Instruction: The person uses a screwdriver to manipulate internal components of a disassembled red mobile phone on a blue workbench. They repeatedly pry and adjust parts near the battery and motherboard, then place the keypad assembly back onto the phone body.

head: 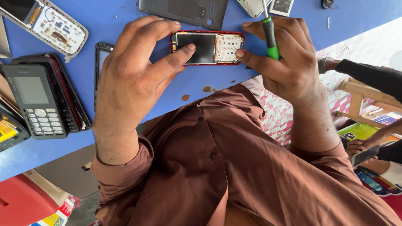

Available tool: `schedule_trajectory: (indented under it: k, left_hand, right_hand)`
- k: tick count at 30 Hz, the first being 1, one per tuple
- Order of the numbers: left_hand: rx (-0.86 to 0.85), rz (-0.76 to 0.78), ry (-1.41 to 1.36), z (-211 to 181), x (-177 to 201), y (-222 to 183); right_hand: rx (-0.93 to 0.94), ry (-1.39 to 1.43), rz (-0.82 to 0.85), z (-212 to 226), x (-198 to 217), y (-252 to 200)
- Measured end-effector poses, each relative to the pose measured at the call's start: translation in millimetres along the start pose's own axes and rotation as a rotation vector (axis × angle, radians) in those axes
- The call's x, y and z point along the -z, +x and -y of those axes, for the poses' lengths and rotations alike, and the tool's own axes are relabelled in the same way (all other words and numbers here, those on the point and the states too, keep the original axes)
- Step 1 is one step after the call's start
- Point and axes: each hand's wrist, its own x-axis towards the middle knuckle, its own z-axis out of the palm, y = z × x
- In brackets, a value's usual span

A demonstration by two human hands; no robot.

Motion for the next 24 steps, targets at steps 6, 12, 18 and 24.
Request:
schedule_trajectory:
  k: [6,12,18,24]
  left_hand:
    - [-0.004,0.004,0.012,1.5,-1.0,-1.0]
    - [0.008,0.0,-0.02,0.9,-1.7,-1.1]
    - [-0.003,0.001,-0.008,-1.6,0.9,0.6]
    - [-0.01,0.01,-0.004,-4.1,4.0,3.8]
  right_hand:
    - [0.03,0.025,-0.032,-2.1,-5.0,0.8]
    - [0.044,-0.008,-0.038,-3.5,-8.1,2.0]
    - [0.027,-0.009,-0.02,-2.5,-7.0,1.5]
    - [0.022,-0.024,0.005,-0.6,-4.2,2.7]
